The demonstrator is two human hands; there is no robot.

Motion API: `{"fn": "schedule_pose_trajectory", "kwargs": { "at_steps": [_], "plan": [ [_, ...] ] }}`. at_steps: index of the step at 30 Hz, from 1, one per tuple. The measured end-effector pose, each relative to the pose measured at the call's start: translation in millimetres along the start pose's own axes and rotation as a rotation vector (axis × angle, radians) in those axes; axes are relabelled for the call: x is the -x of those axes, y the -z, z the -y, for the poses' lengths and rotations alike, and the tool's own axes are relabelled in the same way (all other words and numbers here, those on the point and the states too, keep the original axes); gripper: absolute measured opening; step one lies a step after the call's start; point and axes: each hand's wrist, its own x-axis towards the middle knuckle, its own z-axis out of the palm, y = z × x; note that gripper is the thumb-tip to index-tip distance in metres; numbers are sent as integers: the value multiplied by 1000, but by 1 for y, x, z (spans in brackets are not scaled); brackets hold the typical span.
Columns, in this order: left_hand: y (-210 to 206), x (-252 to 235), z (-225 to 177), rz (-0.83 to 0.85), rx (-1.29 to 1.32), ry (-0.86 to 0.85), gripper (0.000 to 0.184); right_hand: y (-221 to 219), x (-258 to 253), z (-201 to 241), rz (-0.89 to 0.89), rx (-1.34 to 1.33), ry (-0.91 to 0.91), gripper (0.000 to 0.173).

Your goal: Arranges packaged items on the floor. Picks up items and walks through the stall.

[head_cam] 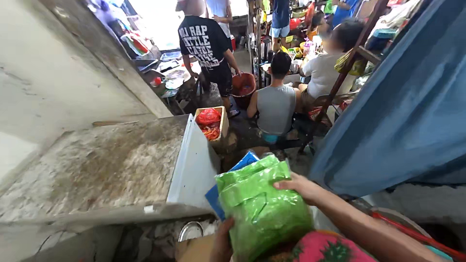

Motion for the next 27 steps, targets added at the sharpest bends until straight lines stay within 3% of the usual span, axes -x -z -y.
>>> {"fn": "schedule_pose_trajectory", "kwargs": {
  "at_steps": [3, 5, 8, 10, 15, 19, 24, 27],
  "plan": [
    [-39, -51, -58, -211, -144, -7, 29, 18, -83, 35, 189, 64, 87, 57],
    [-47, -93, -85, -236, -239, -26, 33, 26, -137, 72, 182, 123, 134, 69],
    [-11, -174, -76, -116, -213, -222, 94, 34, -209, 116, 137, 300, 175, 87],
    [-9, -216, -85, -120, -187, -183, 102, 40, -251, 136, 140, 399, 167, 91],
    [-42, -292, -116, -345, -291, -3, 75, 60, -336, 165, 260, 465, 102, 100],
    [-57, -377, -141, -346, -334, -20, 57, 94, -408, 189, 268, 443, 85, 108],
    [-62, -520, -194, -220, -461, -107, 61, 114, -500, 241, 61, 409, 166, 94],
    [-82, -591, -234, -177, -404, -140, 67, 128, -542, 278, -35, 300, 159, 82]
  ]
}}
